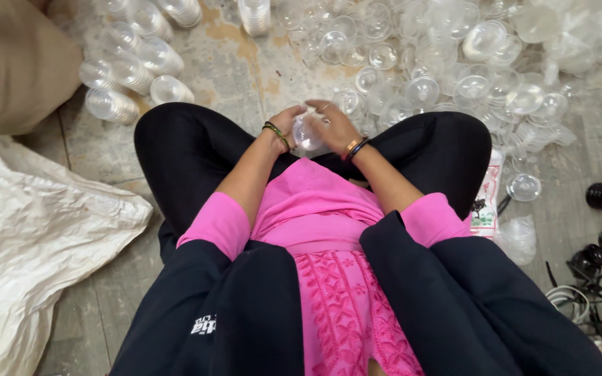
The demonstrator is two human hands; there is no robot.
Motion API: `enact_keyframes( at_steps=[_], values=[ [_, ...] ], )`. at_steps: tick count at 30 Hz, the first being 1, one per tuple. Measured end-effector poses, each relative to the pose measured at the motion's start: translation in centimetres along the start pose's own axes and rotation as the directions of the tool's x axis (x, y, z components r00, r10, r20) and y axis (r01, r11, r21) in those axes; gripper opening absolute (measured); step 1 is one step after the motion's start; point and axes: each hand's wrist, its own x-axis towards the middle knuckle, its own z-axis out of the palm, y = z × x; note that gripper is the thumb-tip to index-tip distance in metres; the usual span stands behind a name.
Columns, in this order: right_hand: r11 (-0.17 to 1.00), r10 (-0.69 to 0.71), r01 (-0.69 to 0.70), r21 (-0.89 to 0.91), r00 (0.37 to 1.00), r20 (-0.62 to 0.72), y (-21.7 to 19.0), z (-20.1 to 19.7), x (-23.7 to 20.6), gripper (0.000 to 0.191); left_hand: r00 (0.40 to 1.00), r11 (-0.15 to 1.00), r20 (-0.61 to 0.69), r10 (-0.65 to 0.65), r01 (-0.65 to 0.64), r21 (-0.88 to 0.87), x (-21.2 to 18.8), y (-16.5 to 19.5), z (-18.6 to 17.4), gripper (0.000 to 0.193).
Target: The person sits on the floor and sorts through a large pile of clear plastic cups, pulling cups out of plastic wrapping and stacking them into nested stacks. They place finished stacks aside with other stacked cups on the floor while other people nearby handle cups and plastic bags.
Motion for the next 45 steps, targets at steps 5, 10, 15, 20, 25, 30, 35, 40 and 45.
enact_keyframes(
  at_steps=[5, 10, 15, 20, 25, 30, 35, 40, 45],
  values=[
    [0.987, -0.097, 0.111, -0.118, 0.989, 0.116, -0.5, 0.9, -0.5, 0.080, 0.996, 0.995, -0.045, -0.082, 0.080, -0.056, -0.2, 0.1, 0.0, 0.066],
    [0.942, 0.167, -0.144, -0.304, 0.985, 0.050, 0.3, 0.5, -0.3, 0.075, 0.995, 0.993, -0.084, 0.051, -0.059, -0.098, -0.9, 0.5, -0.5, 0.074],
    [0.882, 0.258, -0.243, -0.404, 0.966, -0.019, 1.2, -1.1, 0.1, 0.057, 0.974, 0.993, -0.192, 0.117, -0.121, -0.012, -1.1, 0.5, -0.2, 0.081],
    [0.916, 0.232, -0.320, -0.244, 0.916, -0.328, 1.4, -5.1, 1.2, 0.049, 0.959, 0.972, -0.197, 0.204, -0.223, -0.079, -1.4, 0.7, -0.3, 0.084],
    [0.963, 0.152, -0.248, -0.104, 0.822, -0.549, -0.6, -4.0, 1.4, 0.042, 0.984, 0.977, -0.018, 0.177, -0.177, -0.117, -1.5, 0.5, -0.1, 0.069],
    [0.966, 0.230, -0.166, 0.201, 0.905, -0.357, -2.8, 0.9, 1.1, 0.042, 0.960, 0.992, 0.266, 0.093, -0.067, -0.106, -2.1, -0.4, 0.7, 0.062],
    [0.808, 0.397, -0.372, 0.457, 0.917, 0.044, -1.8, 0.1, 1.7, 0.064, 0.973, 0.980, 0.168, 0.156, -0.131, -0.150, -1.9, 0.1, 0.3, 0.065],
    [0.606, 0.388, -0.367, 0.705, 0.911, 0.141, -0.3, -1.5, 1.6, 0.071, 0.972, 0.955, 0.057, 0.230, -0.214, -0.208, -1.0, 0.5, -0.2, 0.066],
    [0.895, 0.318, -0.222, 0.387, 0.926, -0.204, -0.3, -0.7, 1.4, 0.053, 0.970, 0.954, 0.006, 0.245, -0.240, -0.177, -1.2, 0.4, -0.1, 0.060]
  ],
)
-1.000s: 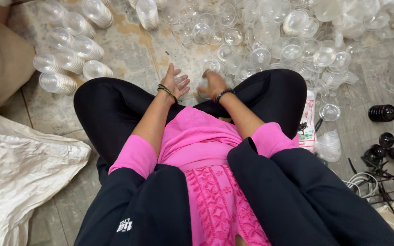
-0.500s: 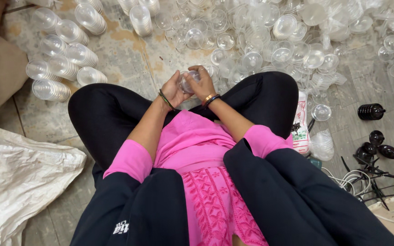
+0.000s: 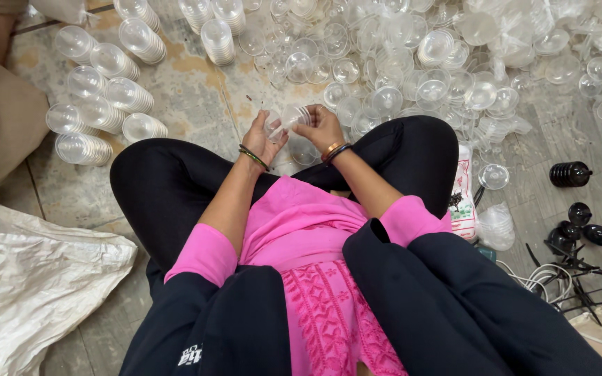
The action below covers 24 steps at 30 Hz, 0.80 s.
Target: The person sits on the floor and sorts through a large pile of clear plastic cups, pulling cups out of plastic wrapping and stacking them into nested stacks. They place finished stacks aside with other stacked cups on the floor while other people nearby handle cups and plastic bags.
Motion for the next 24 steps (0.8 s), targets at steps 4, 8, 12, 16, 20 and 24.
enact_keyframes(
  at_steps=[4, 8, 12, 16, 20, 24],
  values=[
    [0.878, -0.319, 0.239, -0.416, 0.938, -0.134, 0.0, 2.0, -1.2, 0.033, 0.983, 0.995, 0.184, 0.016, -0.034, 0.093, -0.6, -0.3, 0.2, 0.061],
    [0.890, -0.413, 0.381, -0.251, 0.906, -0.092, 0.0, 2.8, -2.3, 0.037, 0.992, 0.987, 0.117, 0.041, -0.059, 0.152, -0.4, -0.4, -0.1, 0.066],
    [0.895, -0.314, 0.265, -0.359, 0.946, -0.084, 0.5, 3.0, -3.2, 0.043, 0.992, 0.988, 0.108, 0.061, -0.075, 0.135, 0.1, -0.4, -0.8, 0.063],
    [0.786, -0.516, 0.455, -0.417, 0.856, -0.038, 1.0, 3.2, -3.7, 0.047, 0.984, 0.994, 0.168, 0.067, -0.081, 0.077, 0.1, -0.2, -1.3, 0.058],
    [0.821, -0.467, 0.405, -0.402, 0.882, -0.065, 0.7, 3.5, -3.4, 0.046, 0.980, 0.995, 0.190, 0.064, -0.077, 0.060, -0.1, -0.2, -1.0, 0.050],
    [0.864, -0.290, 0.215, -0.455, 0.951, -0.103, 0.0, 3.6, -3.3, 0.046, 0.983, 0.996, 0.177, 0.049, -0.061, 0.065, 0.0, -0.3, -0.9, 0.053]
  ],
)
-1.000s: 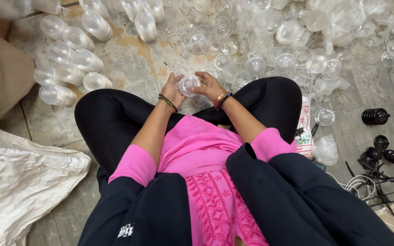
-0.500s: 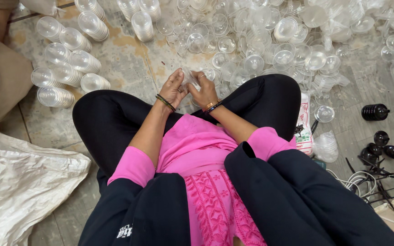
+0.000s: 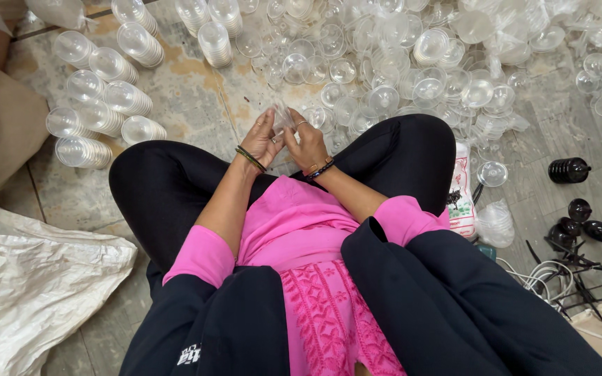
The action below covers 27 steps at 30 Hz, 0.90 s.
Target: The person sits on the floor and sorts through a large pile of clear plastic cups, pulling cups out of plastic wrapping and stacking them into nested stacks. They place finished stacks aside with other stacked cups on the floor while other people nearby handle cups and plastic bags.
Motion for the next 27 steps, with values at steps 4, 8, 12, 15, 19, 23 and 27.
enact_keyframes(
  at_steps=[4, 8, 12, 15, 19, 23, 27],
  values=[
    [0.913, -0.406, 0.401, -0.074, 0.909, -0.096, -0.3, -0.3, -0.1, 0.043, 1.000, 1.000, 0.016, 0.005, -0.005, -0.018, 0.1, -0.1, -0.5, 0.061],
    [0.992, -0.122, 0.124, 0.030, 0.991, -0.052, -0.1, -0.2, 0.0, 0.044, 0.999, 0.996, 0.022, -0.046, 0.048, -0.078, 0.1, -0.2, -0.4, 0.070],
    [0.977, -0.204, 0.208, 0.054, 0.976, -0.079, 0.3, 0.0, 0.3, 0.044, 0.996, 0.997, -0.056, -0.067, 0.064, -0.042, -0.1, -0.2, 0.1, 0.073],
    [0.961, -0.278, 0.278, -0.004, 0.958, -0.066, 0.6, 0.0, 0.4, 0.045, 0.998, 0.999, 0.063, -0.012, 0.015, -0.045, -0.1, -0.2, 0.0, 0.074],
    [0.928, -0.370, 0.366, -0.069, 0.927, -0.061, 0.8, -0.3, 0.3, 0.044, 0.996, 0.999, 0.080, 0.042, -0.041, -0.009, 0.3, -0.6, -0.5, 0.071],
    [0.952, -0.304, 0.302, -0.038, 0.952, -0.031, 0.4, -0.7, 0.5, 0.044, 1.000, 1.000, -0.011, 0.013, -0.013, 0.013, 0.5, -0.7, -0.4, 0.064],
    [0.990, -0.127, 0.118, 0.075, 0.985, 0.120, -0.1, -1.1, 0.0, 0.050, 1.000, 0.998, -0.006, -0.007, 0.008, 0.061, -0.2, -0.1, 0.0, 0.060]
  ],
)
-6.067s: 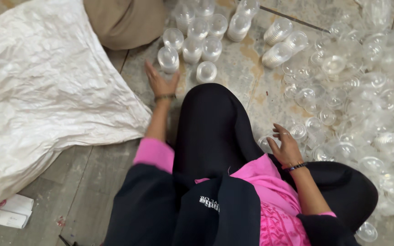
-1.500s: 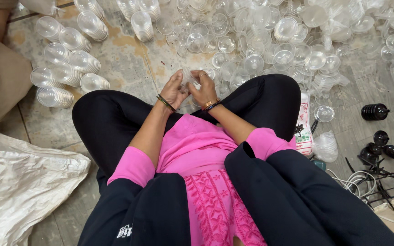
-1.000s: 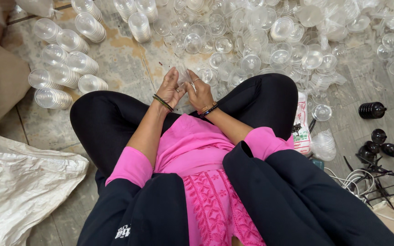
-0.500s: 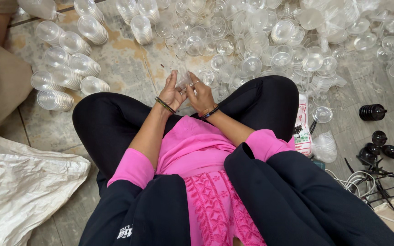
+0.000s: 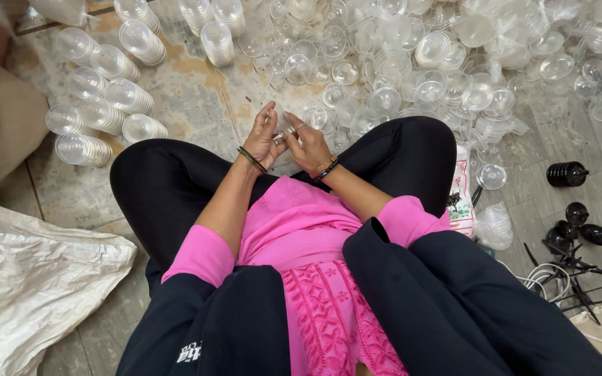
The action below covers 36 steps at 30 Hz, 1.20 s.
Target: The person sits on the floor and sorts through a large pile of clear plastic cups, pulling cups out of plastic wrapping and stacking them into nested stacks. They place finished stacks aside with other stacked cups on the floor while other people nearby handle cups and plastic bags.
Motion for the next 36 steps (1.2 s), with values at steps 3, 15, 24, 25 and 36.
enact_keyframes(
  at_steps=[3, 15, 24, 25, 36],
  values=[
    [1.000, 0.028, -0.029, 0.004, 0.992, 0.121, 0.2, -0.2, -0.8, 0.061, 1.000, 0.999, 0.017, -0.002, 0.001, 0.045, -0.4, 0.3, 0.2, 0.058],
    [0.884, 0.029, -0.023, -0.467, 1.000, 0.007, 4.0, -5.8, 5.2, 0.036, 0.890, 0.960, -0.438, 0.124, 0.004, 0.281, 1.6, 1.8, -0.3, 0.068],
    [0.953, 0.204, -0.206, -0.223, 0.978, -0.028, 3.6, -5.0, 6.9, 0.015, 0.933, 0.983, -0.352, -0.069, 0.124, 0.137, 2.3, 2.0, -0.2, 0.067],
    [0.960, 0.279, -0.280, 0.031, 0.960, 0.039, 3.5, -5.0, 6.8, 0.016, 0.935, 0.982, -0.344, -0.083, 0.135, 0.129, 2.4, 2.0, -0.3, 0.066],
    [0.695, 0.412, -0.528, 0.488, 0.849, 0.332, 3.6, -3.4, 4.7, 0.024, 0.987, 0.947, -0.116, -0.108, 0.138, 0.290, 2.1, 1.2, -0.6, 0.057]
  ],
)
